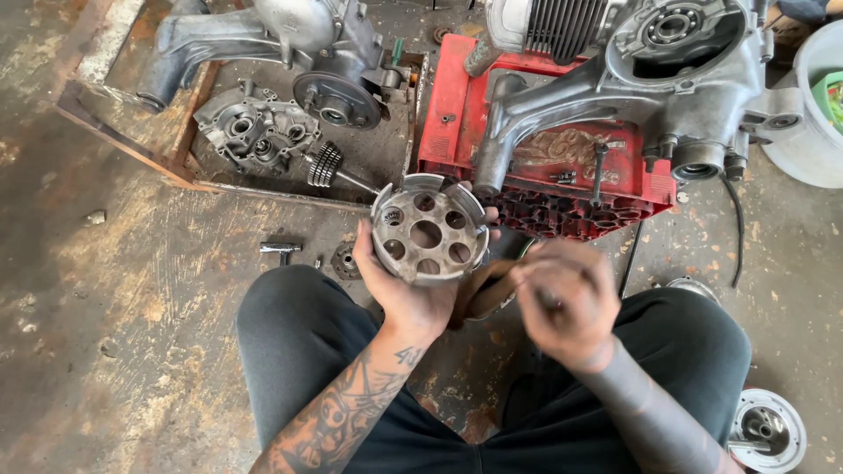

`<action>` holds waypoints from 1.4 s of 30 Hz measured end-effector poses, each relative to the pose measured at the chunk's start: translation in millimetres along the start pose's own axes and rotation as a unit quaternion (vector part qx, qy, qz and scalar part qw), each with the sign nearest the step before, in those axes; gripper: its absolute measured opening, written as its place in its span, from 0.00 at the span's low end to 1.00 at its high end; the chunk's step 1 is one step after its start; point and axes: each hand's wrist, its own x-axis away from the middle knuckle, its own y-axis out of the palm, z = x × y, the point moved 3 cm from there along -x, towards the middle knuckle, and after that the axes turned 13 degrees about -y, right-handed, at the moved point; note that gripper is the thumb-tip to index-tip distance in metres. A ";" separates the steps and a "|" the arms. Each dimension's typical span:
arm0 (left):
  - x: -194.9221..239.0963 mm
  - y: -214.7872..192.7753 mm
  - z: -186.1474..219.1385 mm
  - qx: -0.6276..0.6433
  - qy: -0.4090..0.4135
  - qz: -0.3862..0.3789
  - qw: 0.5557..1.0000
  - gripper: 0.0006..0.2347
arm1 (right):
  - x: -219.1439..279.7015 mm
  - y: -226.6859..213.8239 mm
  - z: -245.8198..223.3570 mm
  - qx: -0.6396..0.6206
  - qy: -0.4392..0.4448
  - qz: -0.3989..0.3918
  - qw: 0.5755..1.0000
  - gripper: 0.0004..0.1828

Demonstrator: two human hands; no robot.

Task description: Cleaning and inspecting a motorcycle clutch component using a rag

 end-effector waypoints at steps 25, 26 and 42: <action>-5.9 -23.1 -40.7 0.004 -0.139 0.292 0.946 0.39 | -26.9 13.2 5.2 -0.046 -0.007 0.012 0.999 0.11; -6.2 -21.1 -39.1 0.003 -0.138 0.292 0.946 0.39 | -29.8 12.0 5.0 -0.047 -0.008 0.013 0.999 0.11; -6.9 -3.1 -26.6 -0.210 -0.156 0.239 0.935 0.47 | 2.0 23.1 25.0 -0.193 0.245 -0.062 0.948 0.13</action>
